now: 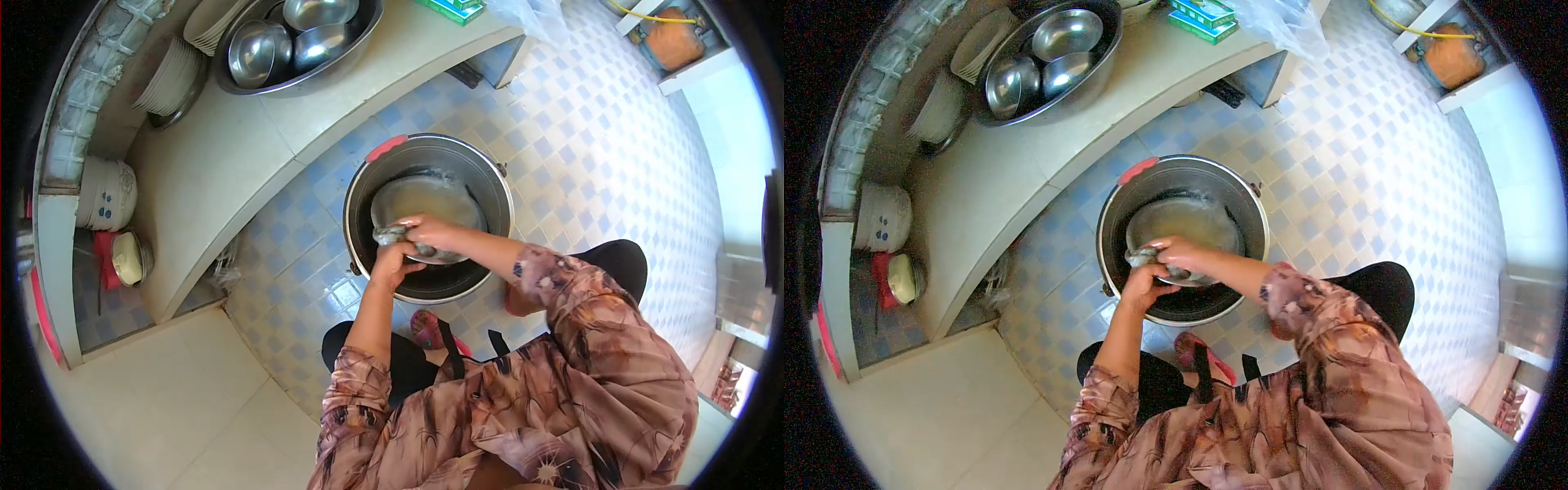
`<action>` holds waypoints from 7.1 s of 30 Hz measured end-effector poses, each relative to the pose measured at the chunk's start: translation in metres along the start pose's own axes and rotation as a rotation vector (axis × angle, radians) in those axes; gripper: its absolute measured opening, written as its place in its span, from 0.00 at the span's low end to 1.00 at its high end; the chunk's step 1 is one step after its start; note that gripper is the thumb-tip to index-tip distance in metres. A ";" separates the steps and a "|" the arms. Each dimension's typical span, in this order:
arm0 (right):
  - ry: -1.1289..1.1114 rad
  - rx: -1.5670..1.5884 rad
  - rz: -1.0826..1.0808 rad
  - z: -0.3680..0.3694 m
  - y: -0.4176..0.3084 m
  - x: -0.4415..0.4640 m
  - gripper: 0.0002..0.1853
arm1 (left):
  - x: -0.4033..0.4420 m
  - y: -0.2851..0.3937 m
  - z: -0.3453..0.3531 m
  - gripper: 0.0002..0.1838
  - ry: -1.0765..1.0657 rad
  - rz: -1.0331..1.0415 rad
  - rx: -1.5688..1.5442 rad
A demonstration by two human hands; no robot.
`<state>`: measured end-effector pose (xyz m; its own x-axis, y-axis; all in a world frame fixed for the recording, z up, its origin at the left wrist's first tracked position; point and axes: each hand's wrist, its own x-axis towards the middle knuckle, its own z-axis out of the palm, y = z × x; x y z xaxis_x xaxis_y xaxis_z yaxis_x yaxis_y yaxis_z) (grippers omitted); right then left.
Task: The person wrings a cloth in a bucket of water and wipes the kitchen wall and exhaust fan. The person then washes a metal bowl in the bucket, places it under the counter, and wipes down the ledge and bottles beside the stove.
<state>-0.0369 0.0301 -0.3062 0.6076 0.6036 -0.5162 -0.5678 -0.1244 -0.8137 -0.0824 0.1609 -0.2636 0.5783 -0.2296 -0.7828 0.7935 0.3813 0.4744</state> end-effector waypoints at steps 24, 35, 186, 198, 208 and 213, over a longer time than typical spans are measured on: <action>0.194 -0.781 0.307 0.032 0.013 0.010 0.19 | 0.033 -0.018 -0.004 0.29 0.415 0.308 0.179; 0.495 -1.251 -0.010 -0.044 0.019 0.038 0.22 | 0.029 -0.025 0.001 0.23 0.441 0.447 0.258; -0.029 -1.759 -0.092 0.058 -0.058 -0.108 0.14 | -0.105 -0.085 0.020 0.19 0.105 0.323 -0.115; 0.263 -1.680 0.005 0.050 -0.044 -0.090 0.12 | -0.103 -0.082 0.019 0.21 0.121 0.286 -0.082; 0.387 -1.617 0.041 0.050 -0.069 -0.100 0.16 | -0.098 -0.091 0.016 0.22 0.116 0.452 -0.080; 0.349 -0.917 -0.380 0.029 -0.098 -0.129 0.08 | -0.110 -0.087 -0.003 0.23 0.099 0.490 0.147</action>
<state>-0.0757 -0.0127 -0.1524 0.8668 0.4853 -0.1145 0.2428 -0.6113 -0.7533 -0.2155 0.1561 -0.2196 0.8736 0.0328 -0.4856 0.4564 0.2915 0.8407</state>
